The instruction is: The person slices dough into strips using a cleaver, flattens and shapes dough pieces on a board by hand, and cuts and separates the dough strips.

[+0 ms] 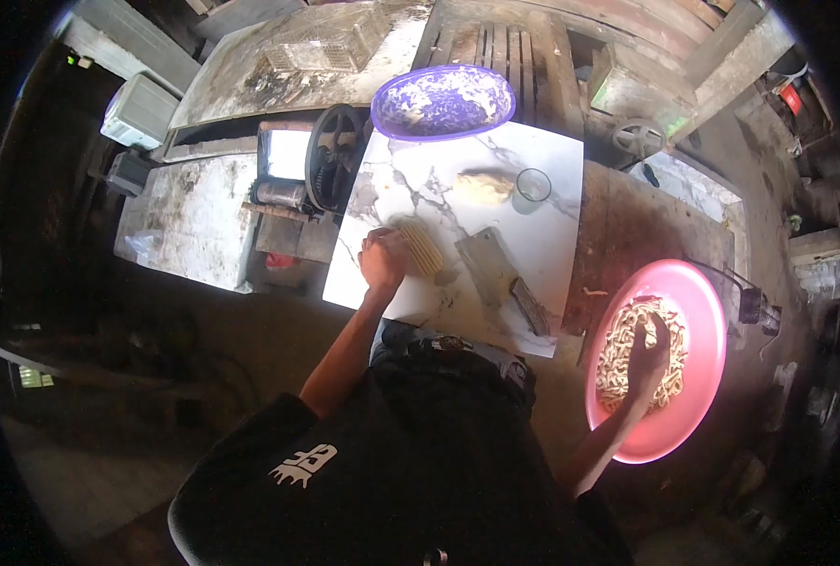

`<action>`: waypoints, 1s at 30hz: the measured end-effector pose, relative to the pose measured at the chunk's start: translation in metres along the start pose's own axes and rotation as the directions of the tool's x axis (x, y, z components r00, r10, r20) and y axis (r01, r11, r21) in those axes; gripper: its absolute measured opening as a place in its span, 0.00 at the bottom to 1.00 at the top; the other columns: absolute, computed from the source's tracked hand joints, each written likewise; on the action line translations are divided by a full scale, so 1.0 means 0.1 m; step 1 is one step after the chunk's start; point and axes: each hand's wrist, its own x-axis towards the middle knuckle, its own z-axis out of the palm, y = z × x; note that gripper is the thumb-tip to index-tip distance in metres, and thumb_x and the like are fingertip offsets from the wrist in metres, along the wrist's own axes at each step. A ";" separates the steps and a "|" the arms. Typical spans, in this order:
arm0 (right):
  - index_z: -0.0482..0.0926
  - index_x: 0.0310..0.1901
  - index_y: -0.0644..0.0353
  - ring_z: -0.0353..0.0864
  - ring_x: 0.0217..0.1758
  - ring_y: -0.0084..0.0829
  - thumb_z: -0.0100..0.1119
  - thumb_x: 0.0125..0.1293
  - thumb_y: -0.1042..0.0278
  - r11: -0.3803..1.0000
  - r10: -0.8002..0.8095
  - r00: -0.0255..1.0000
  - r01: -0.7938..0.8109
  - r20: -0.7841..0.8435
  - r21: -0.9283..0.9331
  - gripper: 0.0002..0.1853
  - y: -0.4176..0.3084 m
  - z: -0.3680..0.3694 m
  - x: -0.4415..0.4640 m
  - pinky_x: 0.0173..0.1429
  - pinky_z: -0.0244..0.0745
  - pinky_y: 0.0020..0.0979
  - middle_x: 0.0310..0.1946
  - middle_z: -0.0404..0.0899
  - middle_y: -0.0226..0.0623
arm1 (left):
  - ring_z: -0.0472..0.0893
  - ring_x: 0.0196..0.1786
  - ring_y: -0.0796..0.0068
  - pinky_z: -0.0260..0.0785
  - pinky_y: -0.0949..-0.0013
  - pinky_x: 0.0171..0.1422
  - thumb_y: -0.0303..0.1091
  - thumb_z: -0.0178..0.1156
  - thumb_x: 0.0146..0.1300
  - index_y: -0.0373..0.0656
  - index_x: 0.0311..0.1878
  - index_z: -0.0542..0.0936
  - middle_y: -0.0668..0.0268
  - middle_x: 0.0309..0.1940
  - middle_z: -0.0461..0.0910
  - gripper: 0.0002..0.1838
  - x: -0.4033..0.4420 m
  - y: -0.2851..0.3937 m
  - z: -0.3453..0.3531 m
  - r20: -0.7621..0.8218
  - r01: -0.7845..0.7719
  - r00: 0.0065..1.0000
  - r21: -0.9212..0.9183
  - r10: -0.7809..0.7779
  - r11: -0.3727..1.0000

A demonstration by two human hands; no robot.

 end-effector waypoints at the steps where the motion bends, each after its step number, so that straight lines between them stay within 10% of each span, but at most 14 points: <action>1: 0.77 0.56 0.65 0.78 0.59 0.45 0.60 0.67 0.69 0.994 -0.086 0.996 0.088 -0.025 0.066 0.18 -0.06 0.08 0.01 0.65 0.69 0.39 0.53 0.80 0.49 | 0.73 0.58 0.65 0.63 0.55 0.60 0.43 0.64 0.58 0.50 0.44 0.87 0.71 0.53 0.78 0.14 0.00 0.01 -0.01 0.008 0.015 1.000 -0.021 -0.014 1.000; 9: 0.76 0.60 0.64 0.77 0.61 0.35 0.61 0.68 0.68 0.892 -0.145 0.971 0.045 0.191 0.449 0.20 -0.96 0.29 -0.08 0.63 0.71 0.34 0.57 0.79 0.44 | 0.72 0.59 0.64 0.62 0.54 0.63 0.42 0.63 0.60 0.51 0.43 0.87 0.71 0.53 0.77 0.12 0.07 0.04 -0.03 0.045 0.181 0.982 0.008 -0.181 0.983; 17: 0.76 0.58 0.63 0.78 0.60 0.40 0.61 0.65 0.70 0.802 -0.528 0.776 0.323 0.343 0.503 0.19 -1.52 0.83 -0.25 0.63 0.70 0.35 0.56 0.78 0.45 | 0.82 0.39 0.55 0.73 0.58 0.45 0.35 0.58 0.67 0.36 0.42 0.78 0.53 0.38 0.82 0.10 -0.28 0.26 -0.22 0.151 -0.075 0.977 -0.412 0.149 0.908; 23: 0.67 0.67 0.62 0.70 0.69 0.41 0.61 0.64 0.71 0.700 -0.658 0.519 0.153 0.546 0.698 0.29 -1.77 1.24 -0.40 0.71 0.63 0.37 0.64 0.73 0.46 | 0.85 0.38 0.63 0.76 0.64 0.43 0.35 0.60 0.68 0.36 0.45 0.78 0.54 0.36 0.84 0.11 -0.66 0.90 -0.73 0.379 -0.037 0.889 -0.498 0.256 0.866; 30: 0.70 0.63 0.64 0.78 0.59 0.32 0.60 0.67 0.72 0.648 -0.621 0.482 -0.127 0.618 0.751 0.23 -1.63 1.39 -0.49 0.64 0.70 0.32 0.57 0.77 0.41 | 0.84 0.38 0.70 0.75 0.68 0.44 0.31 0.62 0.66 0.38 0.43 0.83 0.60 0.35 0.84 0.07 -0.66 1.00 -0.89 0.348 -0.018 0.862 -0.706 0.369 0.708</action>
